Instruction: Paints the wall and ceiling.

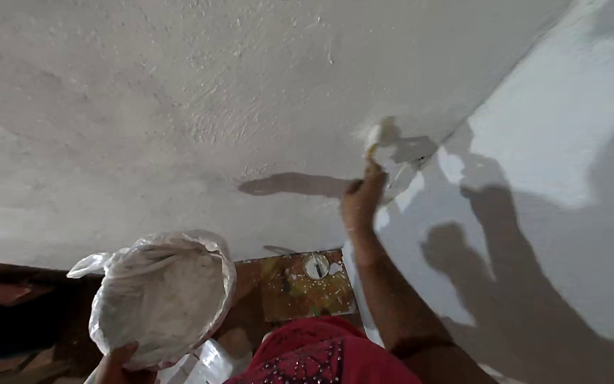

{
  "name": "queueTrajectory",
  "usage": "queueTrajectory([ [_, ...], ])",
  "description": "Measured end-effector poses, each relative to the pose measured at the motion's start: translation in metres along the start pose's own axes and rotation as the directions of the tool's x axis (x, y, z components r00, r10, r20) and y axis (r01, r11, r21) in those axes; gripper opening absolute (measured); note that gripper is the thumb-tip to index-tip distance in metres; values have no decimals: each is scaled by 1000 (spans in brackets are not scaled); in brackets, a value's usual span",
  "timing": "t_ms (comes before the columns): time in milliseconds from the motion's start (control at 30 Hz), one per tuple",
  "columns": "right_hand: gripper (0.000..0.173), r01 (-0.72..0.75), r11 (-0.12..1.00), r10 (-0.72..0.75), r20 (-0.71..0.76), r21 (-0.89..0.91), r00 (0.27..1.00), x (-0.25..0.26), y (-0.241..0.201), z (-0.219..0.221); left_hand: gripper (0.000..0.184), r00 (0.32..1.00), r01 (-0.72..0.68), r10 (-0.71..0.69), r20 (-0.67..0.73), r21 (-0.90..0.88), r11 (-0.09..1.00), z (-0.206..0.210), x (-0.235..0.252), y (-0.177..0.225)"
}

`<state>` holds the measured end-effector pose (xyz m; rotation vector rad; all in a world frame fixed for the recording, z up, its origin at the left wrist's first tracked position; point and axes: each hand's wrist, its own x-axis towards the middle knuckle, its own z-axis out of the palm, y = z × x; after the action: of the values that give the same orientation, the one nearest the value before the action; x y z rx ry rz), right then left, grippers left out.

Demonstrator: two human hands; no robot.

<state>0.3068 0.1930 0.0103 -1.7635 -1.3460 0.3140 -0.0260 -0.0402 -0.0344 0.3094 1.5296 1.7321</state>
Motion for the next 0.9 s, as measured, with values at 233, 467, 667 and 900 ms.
queueTrajectory([
  [233, 66, 215, 952, -288, 405, 218, 867, -82, -75, 68, 21, 999, -2, 5, -49, 50, 999, 4, 1, 10],
  [467, 46, 156, 986, -167, 365, 60, 916, 3, 40, 4, 24, 1000, 1, -2, 30, 39, 999, 8, 8, 5],
  [667, 45, -271, 947, 243, 162, 175, 956, 20, 126, -66, 19, 996, 79, -81, 28, 88, 993, 24, 11, -17],
  [900, 67, -287, 831, 36, 469, 477, 882, -25, 102, -53, 35, 966, 237, -241, 91, 56, 970, 37, 7, -57],
])
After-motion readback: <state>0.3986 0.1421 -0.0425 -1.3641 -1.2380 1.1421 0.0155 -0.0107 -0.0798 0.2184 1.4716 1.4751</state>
